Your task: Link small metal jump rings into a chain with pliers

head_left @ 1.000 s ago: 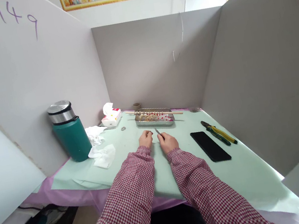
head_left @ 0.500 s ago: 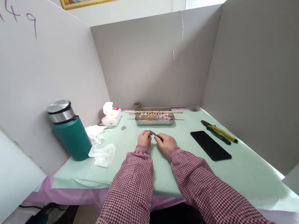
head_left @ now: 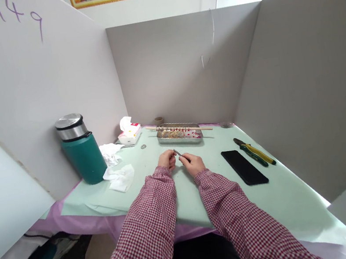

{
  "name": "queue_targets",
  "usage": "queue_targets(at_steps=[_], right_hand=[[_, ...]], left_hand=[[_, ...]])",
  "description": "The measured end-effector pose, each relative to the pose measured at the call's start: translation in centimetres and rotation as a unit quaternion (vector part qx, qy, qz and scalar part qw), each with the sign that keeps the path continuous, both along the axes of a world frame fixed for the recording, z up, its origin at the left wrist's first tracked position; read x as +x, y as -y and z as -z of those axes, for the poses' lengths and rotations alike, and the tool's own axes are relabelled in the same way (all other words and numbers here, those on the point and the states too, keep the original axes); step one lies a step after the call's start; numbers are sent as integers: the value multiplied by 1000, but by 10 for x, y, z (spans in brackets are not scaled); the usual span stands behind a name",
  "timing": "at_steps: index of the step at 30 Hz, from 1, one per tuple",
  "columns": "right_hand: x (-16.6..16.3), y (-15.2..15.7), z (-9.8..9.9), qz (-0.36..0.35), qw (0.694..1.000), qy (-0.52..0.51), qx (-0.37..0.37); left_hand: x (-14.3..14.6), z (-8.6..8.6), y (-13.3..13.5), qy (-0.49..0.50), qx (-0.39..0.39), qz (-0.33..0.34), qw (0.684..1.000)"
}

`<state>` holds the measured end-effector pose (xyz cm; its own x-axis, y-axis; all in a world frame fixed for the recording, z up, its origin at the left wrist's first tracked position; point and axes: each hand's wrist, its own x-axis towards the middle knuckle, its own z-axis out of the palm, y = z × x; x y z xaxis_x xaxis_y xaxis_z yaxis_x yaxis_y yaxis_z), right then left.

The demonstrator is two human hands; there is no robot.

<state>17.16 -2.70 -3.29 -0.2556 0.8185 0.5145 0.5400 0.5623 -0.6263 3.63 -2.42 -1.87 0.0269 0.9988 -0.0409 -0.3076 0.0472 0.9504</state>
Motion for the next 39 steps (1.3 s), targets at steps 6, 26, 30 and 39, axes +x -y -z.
queue_targets(at_steps=[6, 26, 30, 39], right_hand=[[1, -3, 4, -16, 1000, -18, -15], [3, -5, 2, 185, 979, 81, 10], [3, -15, 7, 100, 993, -62, 7], [5, -17, 1, 52, 961, -264, -71]], left_hand=[[0, -1, 0, 13, 9, 12, 1000], [14, 7, -1, -86, 63, -56, 993], [22, 8, 4, -179, 96, -29, 979], [18, 2, 12, -398, 176, -202, 878]])
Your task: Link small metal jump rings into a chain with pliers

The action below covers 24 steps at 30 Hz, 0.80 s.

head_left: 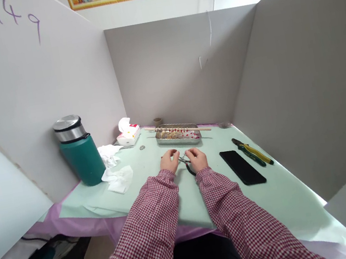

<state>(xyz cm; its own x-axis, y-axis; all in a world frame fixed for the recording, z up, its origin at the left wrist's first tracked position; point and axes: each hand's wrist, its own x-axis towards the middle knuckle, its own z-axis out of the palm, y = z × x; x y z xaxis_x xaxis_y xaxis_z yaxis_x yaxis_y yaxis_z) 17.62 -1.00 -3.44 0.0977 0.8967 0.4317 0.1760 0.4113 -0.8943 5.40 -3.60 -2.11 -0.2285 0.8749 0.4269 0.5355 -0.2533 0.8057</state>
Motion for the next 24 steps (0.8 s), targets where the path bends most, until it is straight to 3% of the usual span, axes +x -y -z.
queue_targets(at_steps=[2, 4, 9, 17, 19, 21, 24], right_hand=[[0, 0, -1, 0, 1000, -14, -4], [0, -1, 0, -1, 1000, -12, -7], [-1, 0, 4, 21, 998, 63, 19], [-4, -1, 12, 5, 962, 261, 84], [-4, -2, 12, 24, 957, 272, 101], [-4, -2, 12, 46, 960, 255, 105], [-4, 3, 8, 59, 969, 208, 117]], left_hand=[[-4, -3, 6, -99, 29, -95, 990], [-5, -5, 13, -184, 45, -124, 974], [2, -3, 27, -338, 34, -125, 932], [3, 4, 29, -410, 30, -52, 910], [3, 4, 29, -387, 41, -24, 921], [4, 2, 27, -300, 55, 6, 952], [2, -5, 23, -34, 38, 87, 995]])
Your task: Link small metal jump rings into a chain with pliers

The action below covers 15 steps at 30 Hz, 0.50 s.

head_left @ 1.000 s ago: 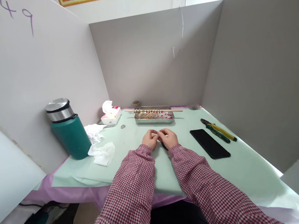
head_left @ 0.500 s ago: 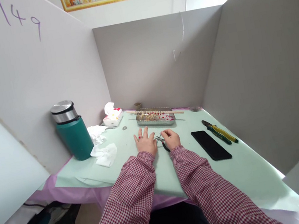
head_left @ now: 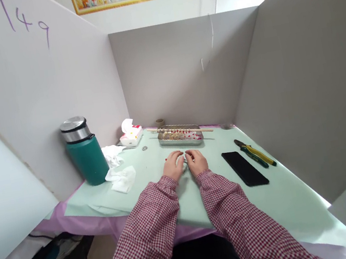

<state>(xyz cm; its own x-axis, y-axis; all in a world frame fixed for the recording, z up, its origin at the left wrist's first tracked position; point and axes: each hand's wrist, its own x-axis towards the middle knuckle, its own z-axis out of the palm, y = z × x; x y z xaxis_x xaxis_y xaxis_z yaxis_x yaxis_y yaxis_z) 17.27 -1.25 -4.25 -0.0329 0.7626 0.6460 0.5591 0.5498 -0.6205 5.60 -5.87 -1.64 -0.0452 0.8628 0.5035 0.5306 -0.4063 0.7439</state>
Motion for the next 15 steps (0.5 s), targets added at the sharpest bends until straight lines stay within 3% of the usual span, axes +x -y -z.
queue_targets(at_steps=[2, 5, 8, 11, 13, 15], right_hand=[[0, 4, -4, -11, 1000, -16, 21], [-1, 10, -9, -33, 999, -2, 34], [-4, 17, -13, -51, 998, 11, 22], [-11, 38, -20, -88, 996, -28, -5], [-22, 61, -26, -140, 984, -92, -56], [-36, 89, -34, -201, 954, -179, -135]], left_hand=[[-4, -4, -1, 215, -78, 84, 970], [-11, -7, -1, 427, -186, 173, 868], [-20, -7, -1, 522, -210, 151, 813], [-26, -12, -6, 608, -168, 98, 770], [-28, -21, -13, 657, -124, 90, 738], [-27, -35, -19, 665, -103, 84, 735]])
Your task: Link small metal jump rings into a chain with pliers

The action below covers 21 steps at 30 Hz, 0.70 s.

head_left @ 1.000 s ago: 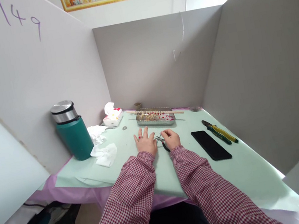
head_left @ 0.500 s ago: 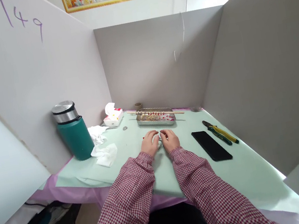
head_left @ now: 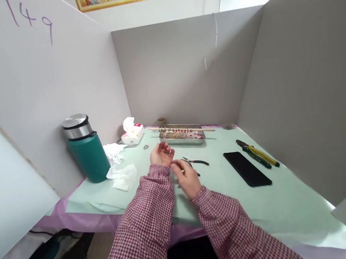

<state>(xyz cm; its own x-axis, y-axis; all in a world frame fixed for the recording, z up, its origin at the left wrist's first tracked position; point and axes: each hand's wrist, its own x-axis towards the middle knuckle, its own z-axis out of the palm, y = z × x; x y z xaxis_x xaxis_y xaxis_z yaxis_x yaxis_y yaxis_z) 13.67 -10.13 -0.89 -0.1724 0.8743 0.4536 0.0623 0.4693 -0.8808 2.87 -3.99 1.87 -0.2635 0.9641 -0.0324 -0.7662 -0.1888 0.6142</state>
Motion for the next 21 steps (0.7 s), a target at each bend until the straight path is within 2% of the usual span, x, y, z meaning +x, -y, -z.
queue_targets(at_steps=[2, 4, 7, 9, 11, 14, 16, 18, 21], right_hand=[[-15, 25, -8, -59, 989, -100, -95], [-28, 44, -14, -74, 967, -203, -135], [-41, 60, -15, -163, 897, -337, -234], [-45, 66, -11, -234, 843, -358, -327], [-47, 71, -6, -265, 808, -356, -387], [-48, 72, -6, -264, 787, -374, -414], [-49, 67, -10, -255, 785, -389, -410], [-49, 57, -15, -241, 788, -403, -398], [-49, 39, -19, -217, 795, -412, -389]], left_hand=[[2, -15, -4, -7, 10, -24, 1000], [6, -26, -7, 8, 17, -29, 999], [10, -36, -8, 23, 13, -23, 999], [11, -37, -8, 25, 11, -25, 999], [14, -37, -8, 33, 4, -25, 999], [18, -35, -6, 34, -18, -13, 999], [22, -34, -5, -12, -37, -6, 999], [25, -33, -4, -108, -57, -16, 992], [27, -31, -6, -277, -93, -37, 956]])
